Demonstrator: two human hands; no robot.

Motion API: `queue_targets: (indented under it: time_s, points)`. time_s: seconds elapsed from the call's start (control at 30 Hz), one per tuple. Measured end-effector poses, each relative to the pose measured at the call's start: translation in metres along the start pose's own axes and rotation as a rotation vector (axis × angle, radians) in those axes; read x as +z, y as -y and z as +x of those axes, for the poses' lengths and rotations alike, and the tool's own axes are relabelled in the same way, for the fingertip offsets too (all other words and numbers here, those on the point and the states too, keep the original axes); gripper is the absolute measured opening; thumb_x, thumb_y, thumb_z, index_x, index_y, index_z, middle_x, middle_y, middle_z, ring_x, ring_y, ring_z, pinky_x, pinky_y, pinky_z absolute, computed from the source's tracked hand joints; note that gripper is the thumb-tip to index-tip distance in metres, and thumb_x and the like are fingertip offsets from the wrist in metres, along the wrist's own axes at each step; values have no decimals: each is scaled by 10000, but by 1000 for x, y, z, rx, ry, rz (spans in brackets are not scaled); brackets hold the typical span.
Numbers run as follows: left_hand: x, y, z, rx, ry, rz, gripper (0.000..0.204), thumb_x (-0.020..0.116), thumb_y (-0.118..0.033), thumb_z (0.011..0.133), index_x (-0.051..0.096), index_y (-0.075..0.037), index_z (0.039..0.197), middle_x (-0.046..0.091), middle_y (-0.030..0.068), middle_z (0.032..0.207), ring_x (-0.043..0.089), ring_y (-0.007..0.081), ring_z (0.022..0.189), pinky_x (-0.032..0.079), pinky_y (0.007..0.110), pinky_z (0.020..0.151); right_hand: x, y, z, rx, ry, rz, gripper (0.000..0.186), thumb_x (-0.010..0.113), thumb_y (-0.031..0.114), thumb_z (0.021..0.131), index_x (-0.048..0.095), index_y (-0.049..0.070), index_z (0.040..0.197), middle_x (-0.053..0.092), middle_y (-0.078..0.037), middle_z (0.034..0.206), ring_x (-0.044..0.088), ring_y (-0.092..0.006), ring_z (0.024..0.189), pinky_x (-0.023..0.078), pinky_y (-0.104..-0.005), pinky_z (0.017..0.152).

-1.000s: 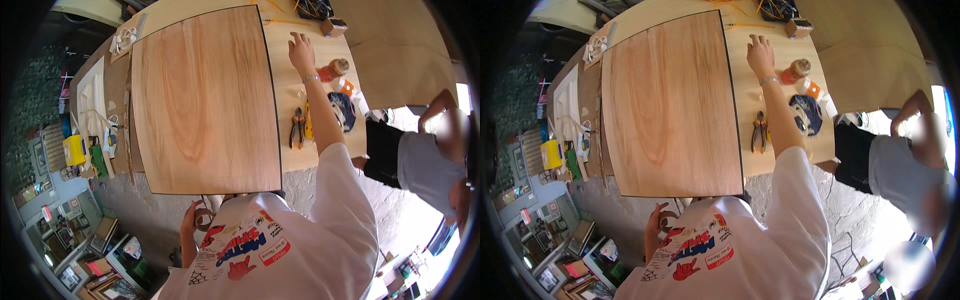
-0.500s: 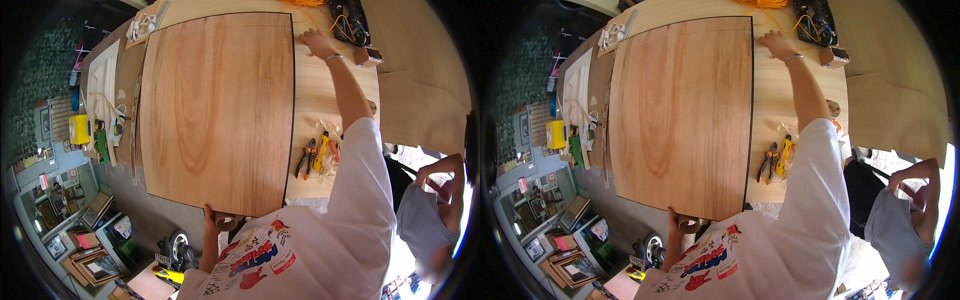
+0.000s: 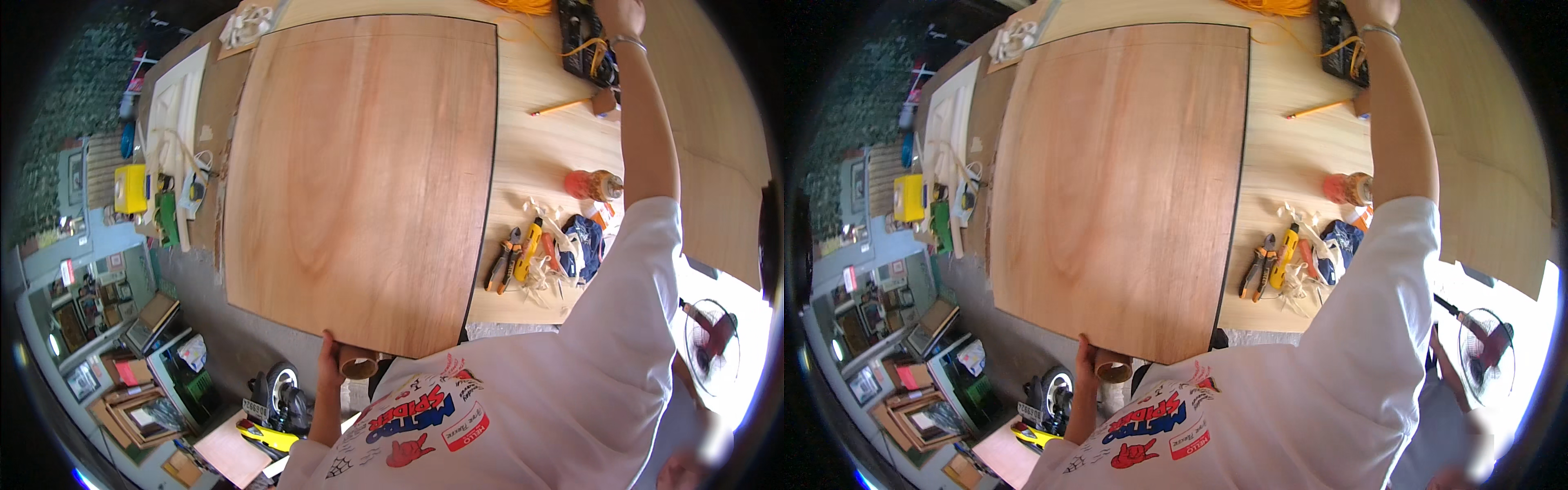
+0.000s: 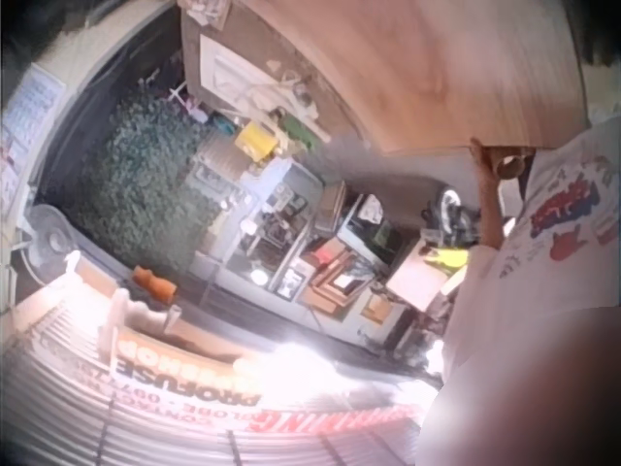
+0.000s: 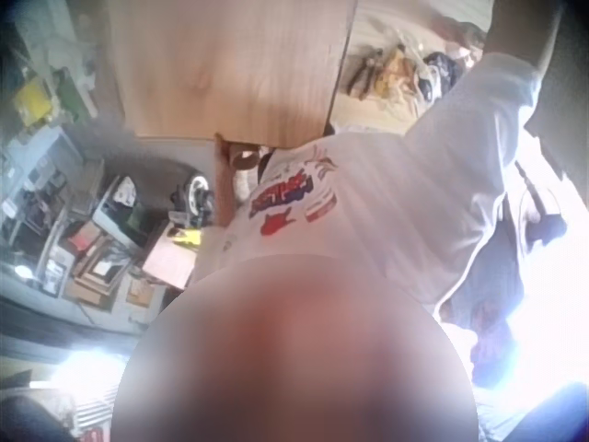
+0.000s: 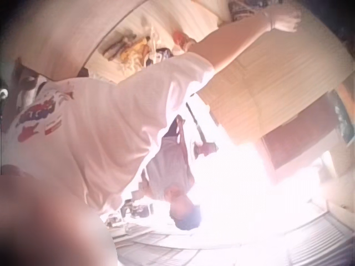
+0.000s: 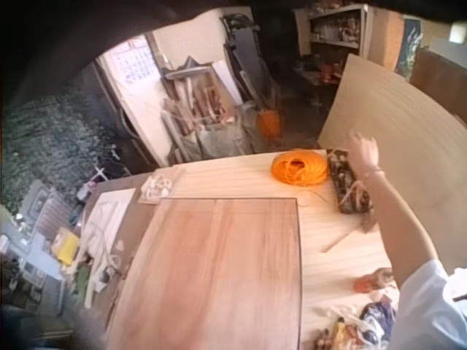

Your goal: The person measures and marks a wooden board, then applies a thin wood veneer strip along its edge. They smooth the veneer with a cloth and trim the excess with a utility knife.

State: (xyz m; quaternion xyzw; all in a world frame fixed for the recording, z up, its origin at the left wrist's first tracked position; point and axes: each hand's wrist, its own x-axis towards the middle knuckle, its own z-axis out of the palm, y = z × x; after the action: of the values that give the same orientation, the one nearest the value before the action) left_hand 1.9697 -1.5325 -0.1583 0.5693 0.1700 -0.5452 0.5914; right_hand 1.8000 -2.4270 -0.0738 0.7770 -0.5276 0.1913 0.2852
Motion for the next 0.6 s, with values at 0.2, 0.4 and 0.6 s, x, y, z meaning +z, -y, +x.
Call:
queue_targets:
  time_s: [0.2, 0.4, 0.6]
  points:
    - [-10, 19, 41, -225, -112, 181, 791, 516, -677, 976, 528, -30, 1431, 660, 113, 1320, 649, 185, 1191, 524, 336, 999, 29, -14, -56, 228, 394, 251, 362, 531, 257, 991, 618, 66, 1285, 699, -218, 1206, 679, -386, 1086, 552, -499, 897]
    - [2, 29, 54, -164, 64, 173, 756, 551, -640, 987, 601, 22, 1348, 694, 125, 1221, 672, 186, 1078, 535, 321, 946, 66, 3, -112, -113, 350, 513, 387, 576, 186, 1002, 593, 40, 1361, 716, -237, 1100, 709, -369, 1003, 562, -461, 870]
    - [-40, -22, 22, -83, 123, 910, 484, 664, -488, 963, 733, -47, 1149, 718, 95, 1159, 649, 188, 1082, 497, 314, 944, -106, 57, -234, -227, 484, 1031, 313, 559, 41, 1020, 620, 6, 1325, 737, -109, 1045, 664, -167, 821, 535, -312, 748]
